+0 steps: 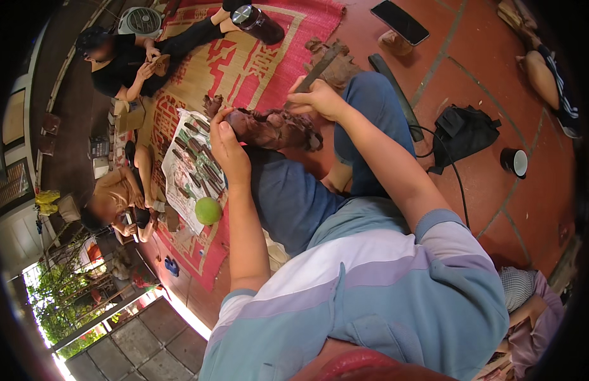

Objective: The person sits on a rug and carves a piece of dark wood using a small knife. They hold the wood with their left hand and use the knife in their right hand to shape the surface, occasionally rotating the object to access different sides.

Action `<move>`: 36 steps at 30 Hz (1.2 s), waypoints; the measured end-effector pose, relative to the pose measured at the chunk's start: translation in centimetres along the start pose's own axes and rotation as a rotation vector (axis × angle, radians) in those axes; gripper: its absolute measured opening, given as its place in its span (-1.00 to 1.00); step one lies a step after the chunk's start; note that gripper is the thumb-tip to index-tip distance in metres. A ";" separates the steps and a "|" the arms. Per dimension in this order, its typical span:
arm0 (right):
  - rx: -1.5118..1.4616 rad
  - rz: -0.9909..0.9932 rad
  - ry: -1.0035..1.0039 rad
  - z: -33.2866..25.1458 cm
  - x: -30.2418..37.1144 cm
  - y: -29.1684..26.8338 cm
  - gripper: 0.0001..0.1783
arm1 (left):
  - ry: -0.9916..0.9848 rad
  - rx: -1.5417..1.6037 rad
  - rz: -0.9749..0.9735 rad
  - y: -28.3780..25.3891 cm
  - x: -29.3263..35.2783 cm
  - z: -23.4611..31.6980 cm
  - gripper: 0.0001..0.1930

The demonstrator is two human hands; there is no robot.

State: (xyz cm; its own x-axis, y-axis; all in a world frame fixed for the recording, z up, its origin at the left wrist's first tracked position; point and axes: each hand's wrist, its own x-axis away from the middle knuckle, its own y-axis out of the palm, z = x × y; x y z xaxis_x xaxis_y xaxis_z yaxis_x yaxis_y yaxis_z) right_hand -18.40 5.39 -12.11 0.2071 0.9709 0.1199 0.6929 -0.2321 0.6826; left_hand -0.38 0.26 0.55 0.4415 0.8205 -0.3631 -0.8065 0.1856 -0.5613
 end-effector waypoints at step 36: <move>0.234 0.462 -0.361 -5.6 5.8 -7.2 -0.78 | -0.174 -0.042 0.181 -5.8 16.0 -3.6 -0.45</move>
State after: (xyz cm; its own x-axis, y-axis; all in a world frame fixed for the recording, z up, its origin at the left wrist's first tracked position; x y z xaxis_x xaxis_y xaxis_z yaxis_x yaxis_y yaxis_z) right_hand -26.11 13.05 -12.28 0.7128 0.6962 0.0856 0.6005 -0.6687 0.4383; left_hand 12.76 10.34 -4.73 0.2141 0.9197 -0.3291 -0.8475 0.0073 -0.5307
